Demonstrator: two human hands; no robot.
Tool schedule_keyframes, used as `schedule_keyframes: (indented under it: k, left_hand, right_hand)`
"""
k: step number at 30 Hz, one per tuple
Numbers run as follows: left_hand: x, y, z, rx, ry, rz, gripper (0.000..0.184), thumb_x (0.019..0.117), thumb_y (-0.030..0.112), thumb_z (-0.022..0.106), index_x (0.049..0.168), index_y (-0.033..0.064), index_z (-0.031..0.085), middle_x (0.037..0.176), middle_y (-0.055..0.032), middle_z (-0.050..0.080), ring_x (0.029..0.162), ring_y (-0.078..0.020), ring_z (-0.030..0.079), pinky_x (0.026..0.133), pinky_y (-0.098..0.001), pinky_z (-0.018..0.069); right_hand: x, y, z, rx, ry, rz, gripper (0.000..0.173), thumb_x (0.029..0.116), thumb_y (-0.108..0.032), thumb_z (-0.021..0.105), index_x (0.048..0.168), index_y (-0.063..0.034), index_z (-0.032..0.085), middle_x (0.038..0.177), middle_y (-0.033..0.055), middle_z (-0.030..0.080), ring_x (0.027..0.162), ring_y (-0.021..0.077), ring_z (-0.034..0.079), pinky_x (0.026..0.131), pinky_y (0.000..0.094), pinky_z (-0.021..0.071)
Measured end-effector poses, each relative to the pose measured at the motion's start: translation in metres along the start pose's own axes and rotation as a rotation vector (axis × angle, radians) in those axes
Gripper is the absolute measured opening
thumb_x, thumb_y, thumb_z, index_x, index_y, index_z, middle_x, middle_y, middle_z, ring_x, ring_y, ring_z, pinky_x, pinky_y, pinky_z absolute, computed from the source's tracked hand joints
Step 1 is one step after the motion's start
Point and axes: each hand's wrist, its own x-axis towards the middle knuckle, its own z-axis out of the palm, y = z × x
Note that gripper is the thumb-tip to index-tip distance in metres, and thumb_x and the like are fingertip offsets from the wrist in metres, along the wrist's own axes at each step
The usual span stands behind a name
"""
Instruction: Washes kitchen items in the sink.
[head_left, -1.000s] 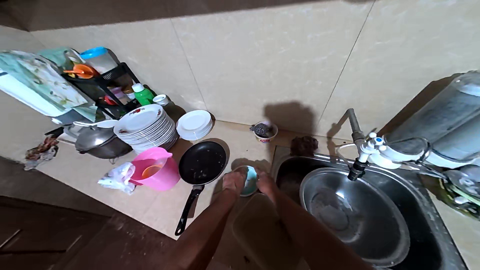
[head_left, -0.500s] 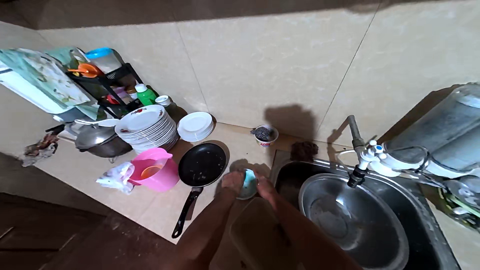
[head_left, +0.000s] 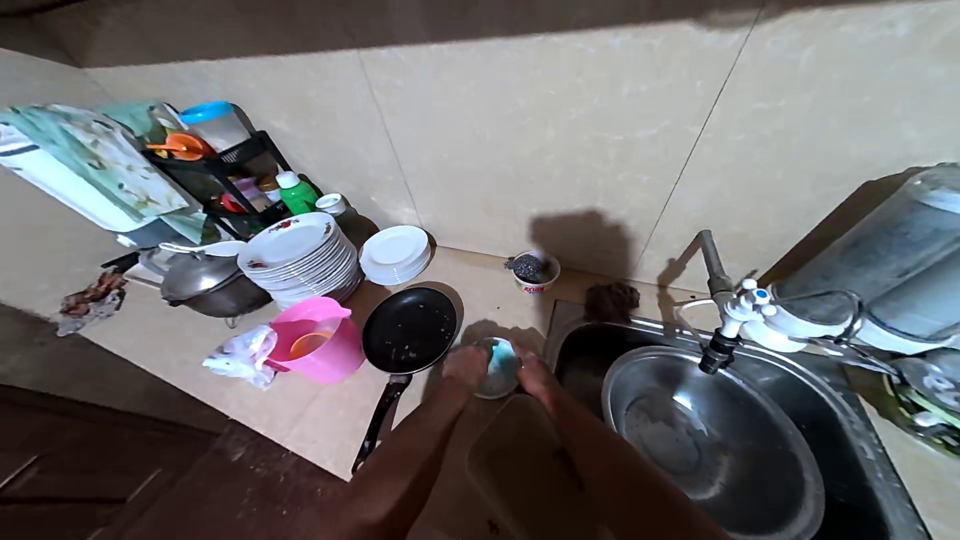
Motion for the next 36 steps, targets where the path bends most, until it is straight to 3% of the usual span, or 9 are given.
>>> schedule_keyframes:
  k: [4, 6, 10, 14, 19, 22, 27, 32, 36]
  left_hand:
    - [0.013, 0.018, 0.002, -0.043, 0.013, -0.059, 0.041, 0.1097, 0.012, 0.037, 0.148, 0.0016, 0.047, 0.141, -0.0277, 0.057, 0.126, -0.0473, 0.059, 0.098, -0.063, 0.0496]
    - [0.003, 0.018, 0.002, -0.011, -0.027, 0.005, 0.041, 0.1098, 0.012, 0.037, 0.149, 0.0019, 0.044, 0.138, -0.0292, 0.058, 0.126, -0.0484, 0.059, 0.098, -0.0632, 0.0491]
    - [-0.021, 0.011, 0.013, -0.039, -0.011, 0.156, 0.036, 0.109, 0.015, 0.043, 0.141, 0.004, 0.054, 0.13, -0.0284, 0.063, 0.121, -0.0497, 0.061, 0.099, -0.0657, 0.0473]
    - [-0.029, -0.004, 0.0, 0.031, -0.083, 0.233, 0.036, 0.1098, 0.014, 0.042, 0.143, 0.0041, 0.053, 0.128, -0.0306, 0.063, 0.123, -0.0501, 0.059, 0.103, -0.0645, 0.0444]
    - [0.007, 0.009, -0.005, -0.048, 0.023, -0.04, 0.04, 0.1089, 0.011, 0.04, 0.146, -0.0002, 0.049, 0.141, -0.0287, 0.057, 0.127, -0.0476, 0.058, 0.099, -0.0631, 0.0488]
    - [0.01, 0.028, -0.001, -0.092, 0.01, -0.081, 0.042, 0.1102, 0.014, 0.036, 0.149, 0.0006, 0.044, 0.141, -0.0279, 0.056, 0.127, -0.0467, 0.059, 0.099, -0.0617, 0.0491]
    - [0.0, 0.025, 0.013, -0.035, 0.001, 0.069, 0.039, 0.1086, 0.012, 0.039, 0.146, 0.0016, 0.047, 0.136, -0.0286, 0.059, 0.123, -0.0486, 0.06, 0.097, -0.0642, 0.0491]
    - [-0.025, -0.001, 0.011, -0.04, -0.056, 0.256, 0.034, 0.1092, 0.015, 0.044, 0.139, 0.003, 0.056, 0.129, -0.0295, 0.063, 0.124, -0.0493, 0.058, 0.104, -0.0646, 0.0439]
    - [-0.029, -0.018, -0.009, 0.171, -0.126, 0.298, 0.035, 0.1092, 0.011, 0.042, 0.141, 0.0019, 0.054, 0.126, -0.0305, 0.063, 0.123, -0.0498, 0.059, 0.103, -0.0639, 0.0444]
  right_hand:
    - [0.003, 0.0, -0.003, 0.001, 0.012, -0.033, 0.056, 0.108, -0.005, 0.039, 0.162, -0.0089, 0.024, 0.161, 0.017, 0.038, 0.148, 0.0298, 0.039, 0.122, 0.0462, 0.0287]
    - [0.004, 0.001, -0.001, 0.026, 0.025, -0.047, 0.054, 0.1087, -0.005, 0.036, 0.162, -0.0079, 0.026, 0.161, 0.0169, 0.038, 0.148, 0.0292, 0.039, 0.122, 0.0456, 0.0289]
    - [0.004, 0.001, -0.002, 0.025, 0.022, -0.034, 0.053, 0.1098, -0.008, 0.034, 0.162, -0.0077, 0.025, 0.16, 0.0188, 0.04, 0.148, 0.0306, 0.04, 0.122, 0.0461, 0.0292]
    - [0.007, 0.006, -0.003, 0.032, 0.034, -0.083, 0.05, 0.11, -0.007, 0.032, 0.16, -0.0046, 0.028, 0.162, 0.0182, 0.037, 0.15, 0.0303, 0.037, 0.124, 0.0461, 0.0266]
    - [0.009, 0.009, -0.003, 0.08, 0.032, -0.085, 0.05, 0.1096, -0.007, 0.035, 0.16, -0.0053, 0.03, 0.159, 0.0196, 0.041, 0.147, 0.0306, 0.04, 0.122, 0.0451, 0.0292]
    - [0.008, 0.011, -0.003, 0.179, 0.048, -0.089, 0.049, 0.1102, -0.006, 0.034, 0.159, -0.0032, 0.032, 0.158, 0.0202, 0.041, 0.147, 0.0294, 0.04, 0.122, 0.0428, 0.0286]
    - [0.01, 0.013, 0.001, 0.229, 0.059, -0.083, 0.048, 0.1105, -0.007, 0.034, 0.158, -0.0035, 0.034, 0.159, 0.019, 0.04, 0.148, 0.028, 0.038, 0.123, 0.0422, 0.0275]
    - [0.006, 0.01, 0.0, 0.218, 0.072, -0.086, 0.047, 0.1109, -0.009, 0.034, 0.157, -0.0042, 0.036, 0.16, 0.0185, 0.04, 0.149, 0.0275, 0.038, 0.123, 0.0423, 0.0268]
    - [0.012, 0.016, 0.005, 0.216, 0.103, -0.116, 0.046, 0.1114, -0.011, 0.034, 0.156, -0.0028, 0.037, 0.156, 0.0201, 0.044, 0.146, 0.029, 0.042, 0.122, 0.044, 0.0299]
